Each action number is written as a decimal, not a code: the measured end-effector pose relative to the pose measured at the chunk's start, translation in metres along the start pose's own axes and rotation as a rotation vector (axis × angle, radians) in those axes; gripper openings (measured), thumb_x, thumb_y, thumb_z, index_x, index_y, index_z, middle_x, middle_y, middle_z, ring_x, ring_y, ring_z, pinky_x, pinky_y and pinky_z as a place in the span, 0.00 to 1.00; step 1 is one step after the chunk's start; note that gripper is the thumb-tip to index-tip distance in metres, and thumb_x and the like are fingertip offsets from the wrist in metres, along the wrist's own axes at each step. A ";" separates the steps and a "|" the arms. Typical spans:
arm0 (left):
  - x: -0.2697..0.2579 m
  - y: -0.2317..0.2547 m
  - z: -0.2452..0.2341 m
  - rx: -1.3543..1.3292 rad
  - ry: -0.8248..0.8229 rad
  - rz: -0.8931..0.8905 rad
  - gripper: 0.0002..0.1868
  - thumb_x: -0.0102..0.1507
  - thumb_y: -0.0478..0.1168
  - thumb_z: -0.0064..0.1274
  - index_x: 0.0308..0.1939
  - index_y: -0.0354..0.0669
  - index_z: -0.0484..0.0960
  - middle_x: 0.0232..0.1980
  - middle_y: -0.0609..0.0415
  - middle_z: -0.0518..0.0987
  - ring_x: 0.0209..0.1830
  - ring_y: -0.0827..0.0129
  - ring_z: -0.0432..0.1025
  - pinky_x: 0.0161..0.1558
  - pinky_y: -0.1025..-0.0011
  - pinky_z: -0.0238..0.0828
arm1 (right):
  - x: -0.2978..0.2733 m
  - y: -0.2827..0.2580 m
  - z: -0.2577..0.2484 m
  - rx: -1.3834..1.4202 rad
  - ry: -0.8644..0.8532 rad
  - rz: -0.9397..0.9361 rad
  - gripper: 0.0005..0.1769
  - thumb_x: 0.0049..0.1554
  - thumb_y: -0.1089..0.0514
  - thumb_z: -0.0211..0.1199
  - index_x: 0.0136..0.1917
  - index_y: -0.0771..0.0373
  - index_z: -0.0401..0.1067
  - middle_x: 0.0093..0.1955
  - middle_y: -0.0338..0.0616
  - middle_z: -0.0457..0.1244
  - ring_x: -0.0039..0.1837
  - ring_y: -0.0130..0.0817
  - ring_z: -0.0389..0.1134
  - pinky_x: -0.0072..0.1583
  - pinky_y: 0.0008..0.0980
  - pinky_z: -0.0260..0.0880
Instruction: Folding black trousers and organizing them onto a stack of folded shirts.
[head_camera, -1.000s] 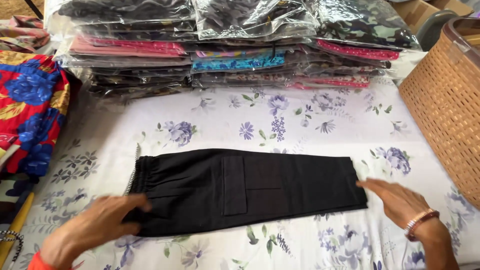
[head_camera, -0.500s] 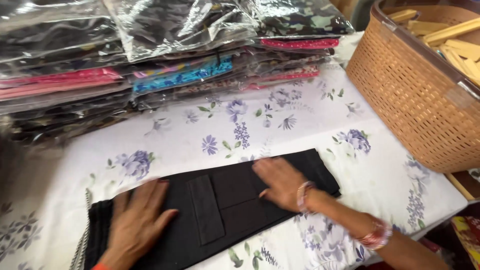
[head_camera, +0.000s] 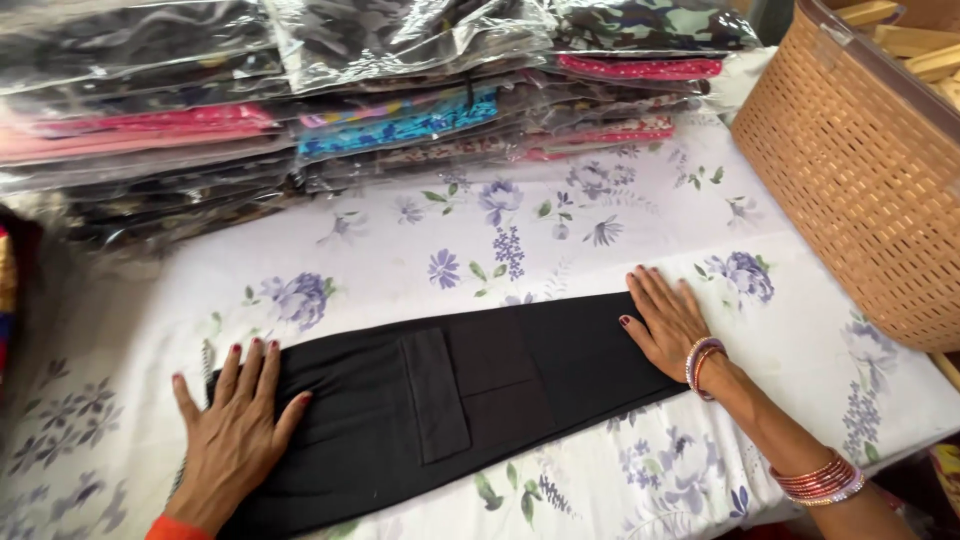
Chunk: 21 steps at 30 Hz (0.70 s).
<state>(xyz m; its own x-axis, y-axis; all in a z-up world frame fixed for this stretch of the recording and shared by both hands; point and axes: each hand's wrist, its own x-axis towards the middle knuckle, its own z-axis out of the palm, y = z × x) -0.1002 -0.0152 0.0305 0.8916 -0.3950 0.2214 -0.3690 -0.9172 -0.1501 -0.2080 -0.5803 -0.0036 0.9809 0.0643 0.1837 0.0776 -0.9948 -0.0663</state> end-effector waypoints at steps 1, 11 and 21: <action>0.003 0.005 -0.009 0.093 -0.017 0.002 0.43 0.62 0.66 0.37 0.77 0.50 0.59 0.79 0.55 0.58 0.80 0.62 0.50 0.72 0.36 0.42 | 0.002 -0.007 -0.005 -0.096 -0.007 0.036 0.39 0.64 0.41 0.43 0.81 0.64 0.44 0.83 0.53 0.41 0.84 0.47 0.37 0.78 0.52 0.31; 0.013 0.133 -0.041 -0.634 0.124 0.487 0.44 0.66 0.55 0.50 0.75 0.28 0.55 0.78 0.33 0.57 0.79 0.43 0.50 0.73 0.47 0.46 | 0.035 -0.192 -0.010 0.001 0.097 -0.455 0.40 0.61 0.45 0.53 0.74 0.77 0.54 0.78 0.64 0.50 0.80 0.54 0.47 0.76 0.52 0.44; -0.065 0.027 -0.022 -0.241 0.082 0.157 0.48 0.62 0.68 0.38 0.75 0.37 0.55 0.77 0.41 0.55 0.77 0.52 0.48 0.72 0.45 0.36 | -0.021 -0.012 0.004 -0.109 -0.020 -0.036 0.41 0.61 0.43 0.47 0.78 0.69 0.48 0.81 0.57 0.45 0.82 0.48 0.44 0.77 0.48 0.42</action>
<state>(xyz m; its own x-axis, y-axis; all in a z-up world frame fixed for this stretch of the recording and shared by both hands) -0.1741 -0.0151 0.0337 0.7985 -0.5265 0.2919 -0.5607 -0.8269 0.0424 -0.2290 -0.5693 -0.0109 0.9812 0.1002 0.1647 0.0936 -0.9945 0.0474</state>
